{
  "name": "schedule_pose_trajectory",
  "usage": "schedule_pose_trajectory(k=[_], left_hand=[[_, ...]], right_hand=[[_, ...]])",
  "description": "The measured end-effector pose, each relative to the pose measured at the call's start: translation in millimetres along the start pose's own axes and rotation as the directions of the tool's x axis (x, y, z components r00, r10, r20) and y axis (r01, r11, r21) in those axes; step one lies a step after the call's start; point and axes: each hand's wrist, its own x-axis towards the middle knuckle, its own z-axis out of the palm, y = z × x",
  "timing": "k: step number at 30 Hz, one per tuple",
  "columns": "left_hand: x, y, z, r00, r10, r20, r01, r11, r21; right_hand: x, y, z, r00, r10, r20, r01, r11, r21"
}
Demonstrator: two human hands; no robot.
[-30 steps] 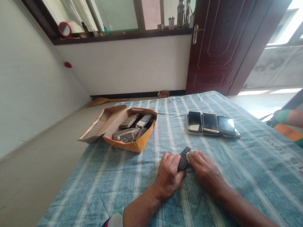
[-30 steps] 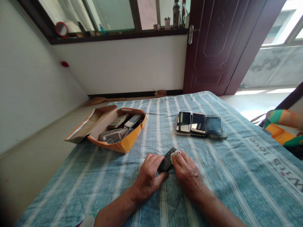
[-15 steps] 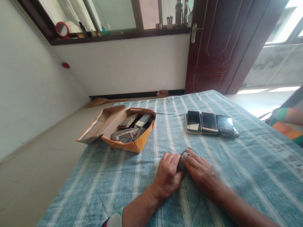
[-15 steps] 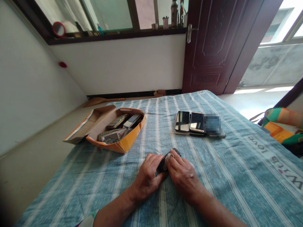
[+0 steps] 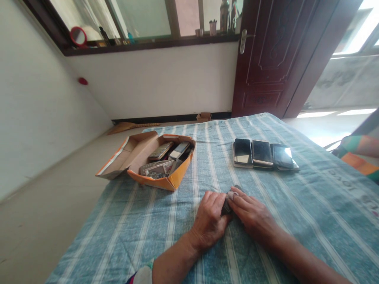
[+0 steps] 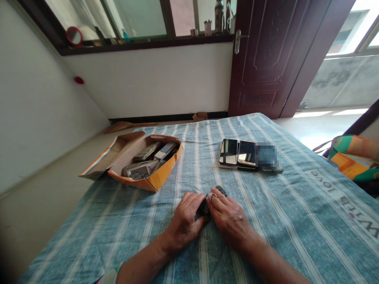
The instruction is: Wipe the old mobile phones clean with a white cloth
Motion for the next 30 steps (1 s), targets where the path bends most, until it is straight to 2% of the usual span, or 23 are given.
schedule_pose_trajectory(k=[5,7,10,13,18,24,30], left_hand=[[0,1,-1.5,0.999,-0.032,0.02,0.032,0.999,-0.001],[1,1,-2.1,1.0,-0.025,0.018,0.025,1.0,-0.002],[1,2,-1.9,1.0,0.017,0.006,-0.017,1.0,-0.017],[0,1,0.2,0.999,0.048,-0.017,-0.049,0.998,-0.034],[-2,-1,3.3,0.997,0.057,-0.06,-0.059,0.998,-0.026],[-3,-1,2.0,0.999,0.031,-0.036,-0.032,0.999,-0.024],[-4,-3,4.0,0.997,0.06,-0.048,-0.061,0.998,-0.015]], right_hand=[[-4,12,0,0.991,0.132,0.015,-0.13,0.99,-0.059],[-4,13,0,0.989,0.145,-0.005,-0.145,0.989,-0.042],[-1,7,-2,0.995,0.092,-0.031,-0.091,0.995,0.033],[2,-2,-5,1.0,0.024,0.0,-0.024,0.995,0.099],[4,-4,-6,0.998,-0.01,0.063,0.006,0.998,0.062],[0,10,-5,0.994,0.095,0.054,-0.091,0.994,-0.066],[-3,15,-3,0.983,0.185,0.01,-0.184,0.979,-0.091]])
